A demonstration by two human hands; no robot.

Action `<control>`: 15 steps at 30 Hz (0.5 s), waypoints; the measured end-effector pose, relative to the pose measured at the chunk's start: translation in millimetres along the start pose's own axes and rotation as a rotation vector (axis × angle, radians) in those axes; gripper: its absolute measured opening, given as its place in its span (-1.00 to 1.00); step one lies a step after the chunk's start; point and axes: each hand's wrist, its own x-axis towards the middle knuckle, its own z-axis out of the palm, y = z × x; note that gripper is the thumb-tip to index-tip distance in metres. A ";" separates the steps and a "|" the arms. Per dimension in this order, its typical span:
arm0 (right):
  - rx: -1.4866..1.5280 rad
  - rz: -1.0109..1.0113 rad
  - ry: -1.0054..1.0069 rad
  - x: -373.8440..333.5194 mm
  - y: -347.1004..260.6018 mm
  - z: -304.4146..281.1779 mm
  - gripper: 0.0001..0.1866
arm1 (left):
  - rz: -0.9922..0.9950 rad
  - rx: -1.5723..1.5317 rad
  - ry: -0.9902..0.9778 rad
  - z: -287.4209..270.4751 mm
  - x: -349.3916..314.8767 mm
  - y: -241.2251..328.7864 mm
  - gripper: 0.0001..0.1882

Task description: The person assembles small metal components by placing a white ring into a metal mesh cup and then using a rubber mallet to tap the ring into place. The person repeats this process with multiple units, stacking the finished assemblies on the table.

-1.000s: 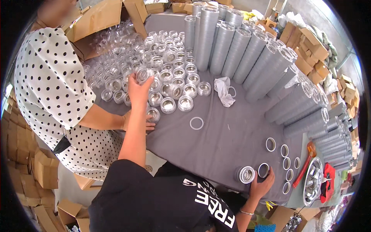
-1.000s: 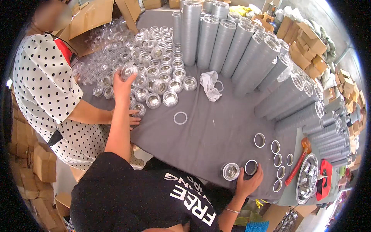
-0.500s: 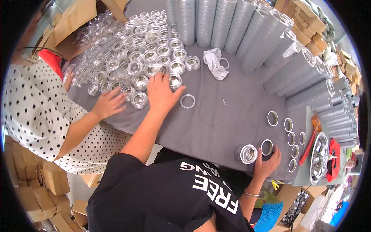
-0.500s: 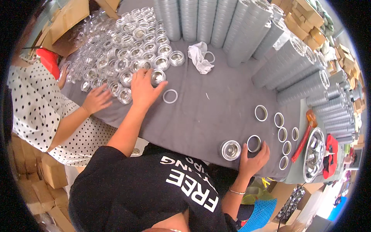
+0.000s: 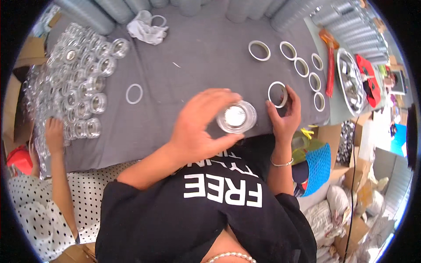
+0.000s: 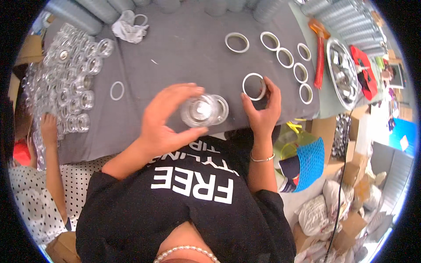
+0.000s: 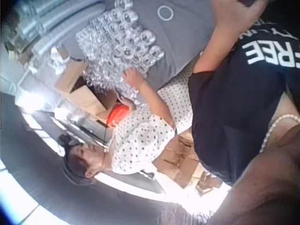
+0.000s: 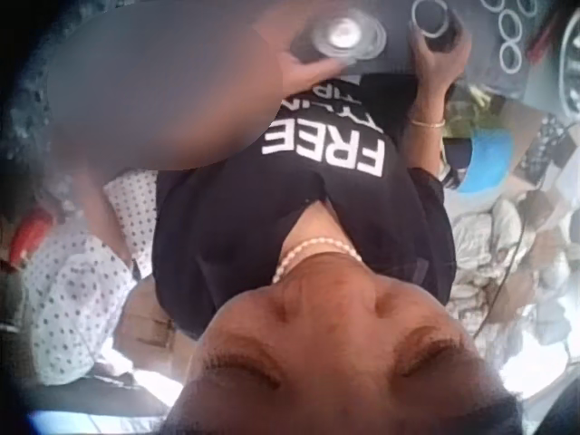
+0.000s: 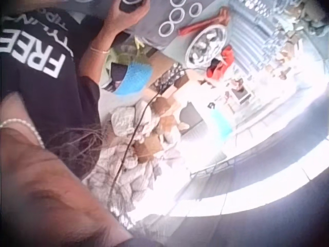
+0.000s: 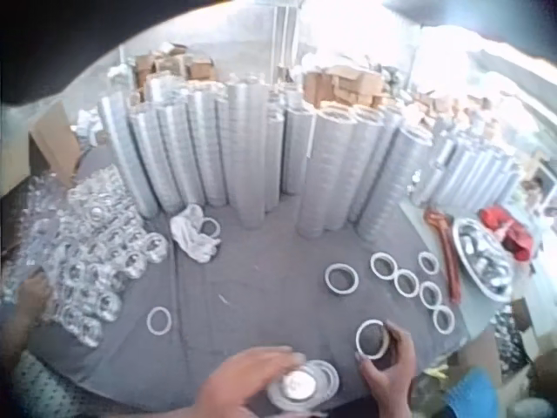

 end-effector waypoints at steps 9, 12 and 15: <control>0.380 -0.044 -0.142 -16.3 -51.8 -25.9 -0.18 | -0.057 -0.162 -0.100 33.6 0.0 -21.9 -0.17; 0.145 -0.235 -0.272 -8.0 -77.9 -23.7 -0.21 | -0.059 -0.341 0.007 30.9 -3.4 -23.7 -0.21; -0.011 -0.326 -0.324 -4.7 -88.5 -12.8 -0.24 | -0.021 -0.376 0.004 32.3 -5.7 -34.6 -0.27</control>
